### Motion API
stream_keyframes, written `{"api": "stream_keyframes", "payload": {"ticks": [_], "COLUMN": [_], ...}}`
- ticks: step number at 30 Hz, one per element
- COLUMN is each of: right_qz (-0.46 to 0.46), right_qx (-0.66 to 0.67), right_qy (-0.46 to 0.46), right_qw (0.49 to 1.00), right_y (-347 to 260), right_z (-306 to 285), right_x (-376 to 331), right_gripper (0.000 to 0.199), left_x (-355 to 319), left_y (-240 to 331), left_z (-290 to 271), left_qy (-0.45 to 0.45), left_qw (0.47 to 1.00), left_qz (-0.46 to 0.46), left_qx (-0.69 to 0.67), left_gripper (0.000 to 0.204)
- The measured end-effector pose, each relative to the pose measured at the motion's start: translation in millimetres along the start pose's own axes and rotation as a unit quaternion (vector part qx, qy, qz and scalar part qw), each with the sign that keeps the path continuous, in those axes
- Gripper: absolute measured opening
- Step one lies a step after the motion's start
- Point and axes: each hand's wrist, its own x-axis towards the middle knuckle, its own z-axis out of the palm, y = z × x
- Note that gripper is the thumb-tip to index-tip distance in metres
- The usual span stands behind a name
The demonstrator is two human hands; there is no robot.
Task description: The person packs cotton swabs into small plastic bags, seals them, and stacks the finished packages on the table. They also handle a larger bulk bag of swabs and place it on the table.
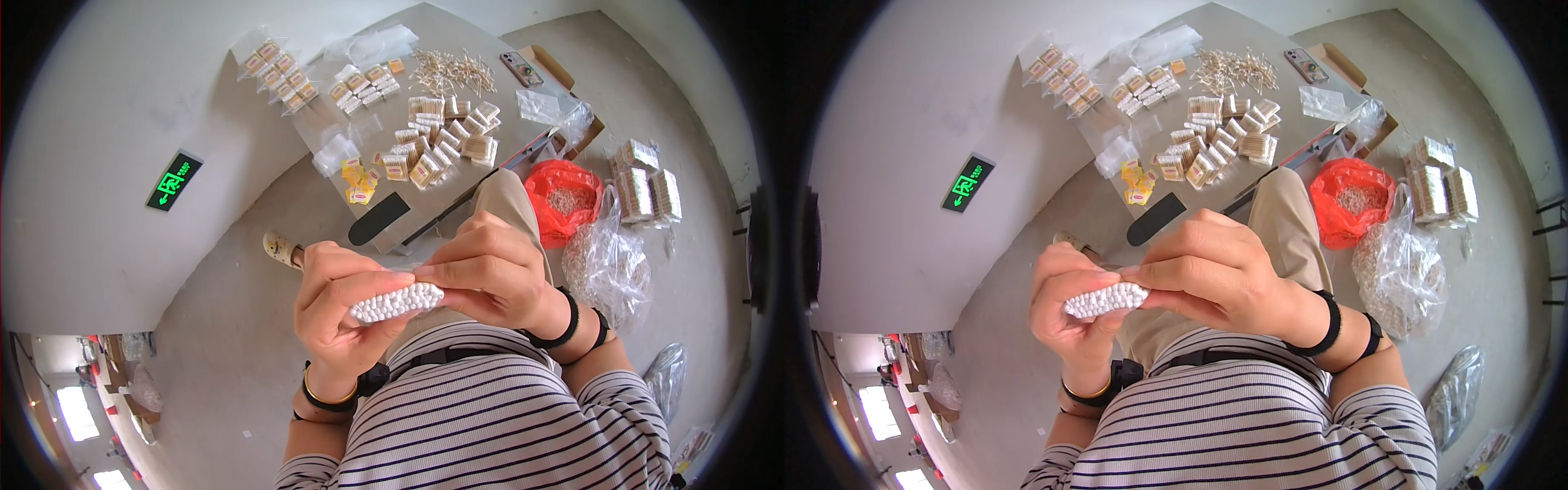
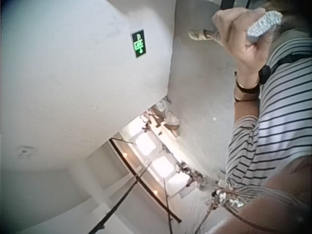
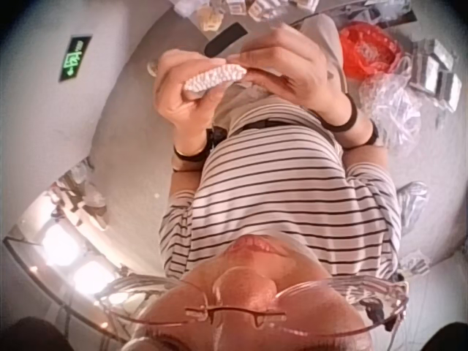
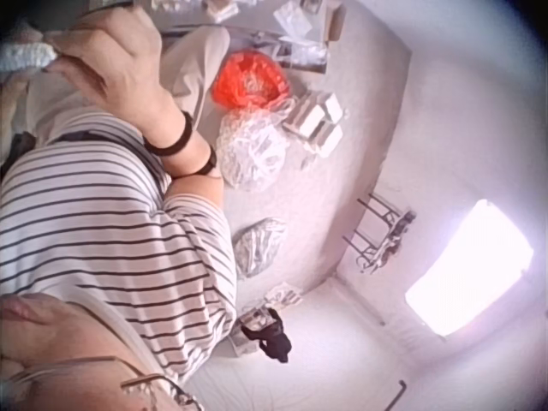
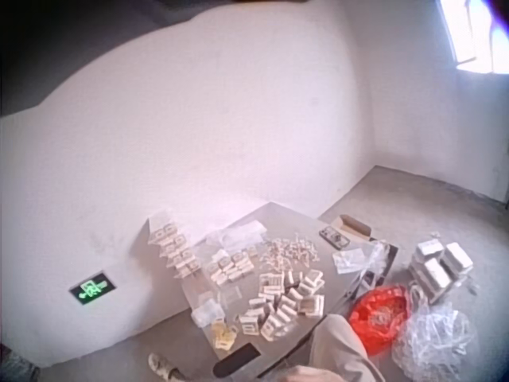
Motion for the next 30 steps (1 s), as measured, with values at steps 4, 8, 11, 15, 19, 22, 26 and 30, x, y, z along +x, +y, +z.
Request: {"api": "stream_keyframes", "payload": {"ticks": [4,8,11,15,19,22,26,30], "right_qz": [0.039,0.05,0.038,0.072,0.069,0.086,0.084,0.099], "right_qx": [0.061,0.08,0.076,0.067,0.065,0.07,0.082,0.1], "right_qy": [-0.006,-0.017,-0.034,-0.028,-0.033,-0.052,-0.062,-0.064], "right_qw": [0.997,0.995,0.996,0.995,0.995,0.993,0.991,0.988], "right_y": [3,3,7,6,12,10,15,17], "right_z": [1,-2,-5,-12,-15,-13,-13,-14], "right_x": [-4,-4,-1,1,-2,0,-1,-2], "right_gripper": [0.028,0.025,0.023,0.029,0.023,0.024,0.024,0.025], "left_x": [2,1,2,2,1,1,1,1], "left_y": [-4,-7,-8,-7,-19,-15,-13,-13], "left_z": [1,0,0,-2,-13,-14,-15,-15], "left_qy": [-0.004,-0.018,-0.024,0.01,-0.004,-0.018,-0.043,-0.042], "left_qw": [1.0,0.999,0.999,1.0,0.998,0.997,0.995,0.994], "left_qz": [0.025,0.034,0.041,0.004,0.045,0.05,0.051,0.046], "left_qx": [0.006,0.001,-0.004,-0.011,0.04,0.062,0.076,0.089], "left_gripper": [0.03,0.031,0.032,0.029,0.025,0.023,0.024,0.028]}}
